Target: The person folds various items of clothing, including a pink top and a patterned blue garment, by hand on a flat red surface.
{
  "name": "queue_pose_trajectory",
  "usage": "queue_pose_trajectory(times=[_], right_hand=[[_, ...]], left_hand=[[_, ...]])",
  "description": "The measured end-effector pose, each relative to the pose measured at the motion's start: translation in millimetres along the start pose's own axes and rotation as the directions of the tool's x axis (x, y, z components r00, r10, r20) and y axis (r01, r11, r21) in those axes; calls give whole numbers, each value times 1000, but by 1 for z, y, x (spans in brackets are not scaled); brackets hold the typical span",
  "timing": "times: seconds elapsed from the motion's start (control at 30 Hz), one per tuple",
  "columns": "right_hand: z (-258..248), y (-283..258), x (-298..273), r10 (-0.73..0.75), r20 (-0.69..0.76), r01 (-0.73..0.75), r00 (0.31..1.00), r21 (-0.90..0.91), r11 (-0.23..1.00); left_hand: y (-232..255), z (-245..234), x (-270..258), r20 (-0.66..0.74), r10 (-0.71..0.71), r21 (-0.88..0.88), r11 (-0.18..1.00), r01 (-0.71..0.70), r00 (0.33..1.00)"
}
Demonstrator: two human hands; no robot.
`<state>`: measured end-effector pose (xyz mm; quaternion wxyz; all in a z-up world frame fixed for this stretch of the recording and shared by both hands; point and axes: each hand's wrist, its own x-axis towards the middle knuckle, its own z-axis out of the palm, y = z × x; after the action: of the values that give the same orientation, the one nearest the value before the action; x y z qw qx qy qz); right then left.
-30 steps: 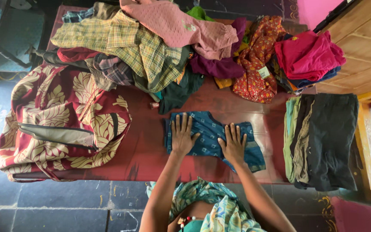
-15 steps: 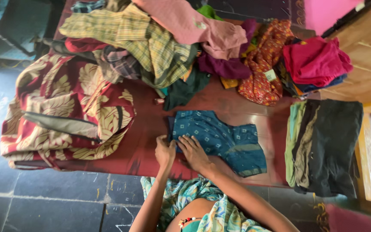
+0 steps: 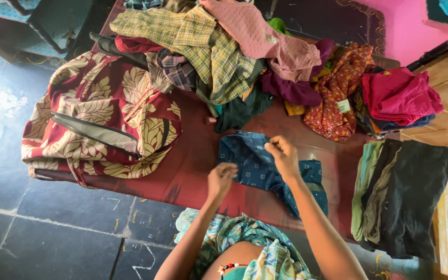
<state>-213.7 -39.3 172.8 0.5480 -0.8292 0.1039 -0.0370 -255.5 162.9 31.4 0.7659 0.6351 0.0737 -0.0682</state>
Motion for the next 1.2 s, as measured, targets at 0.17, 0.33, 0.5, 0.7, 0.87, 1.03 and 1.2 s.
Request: queue_pose_trajectory(times=[0.17, 0.33, 0.5, 0.7, 0.87, 1.03, 1.2], right_hand=[[-26, -18, 4, 4, -66, -4, 998, 4, 1000], [-38, -34, -4, -59, -96, 52, 994, -75, 996], [-44, -49, -3, -166, -64, 157, 984, -124, 980], [-32, -48, -6, -220, 47, 225, 974, -176, 958], [2, -36, -19, -378, 99, 389, 921, -147, 909], [35, -18, -33, -472, 127, 488, 872, -164, 857], [62, 12, -35, -504, 150, 526, 850, -243, 815]], left_hand=[[-2, 46, 38, 201, 320, 515, 769, -378, 926], [-21, 50, 86, 182, 346, 563, 731, -386, 921], [-6, 38, 92, 290, 433, 581, 630, -516, 854], [4, 47, 101, 272, 236, 700, 616, -360, 933], [-60, 46, 141, 126, 314, 700, 644, -308, 941], [-73, 47, 172, 64, -219, 121, 970, 210, 974], [-66, 33, 174, 224, -437, -312, 815, 489, 871]])
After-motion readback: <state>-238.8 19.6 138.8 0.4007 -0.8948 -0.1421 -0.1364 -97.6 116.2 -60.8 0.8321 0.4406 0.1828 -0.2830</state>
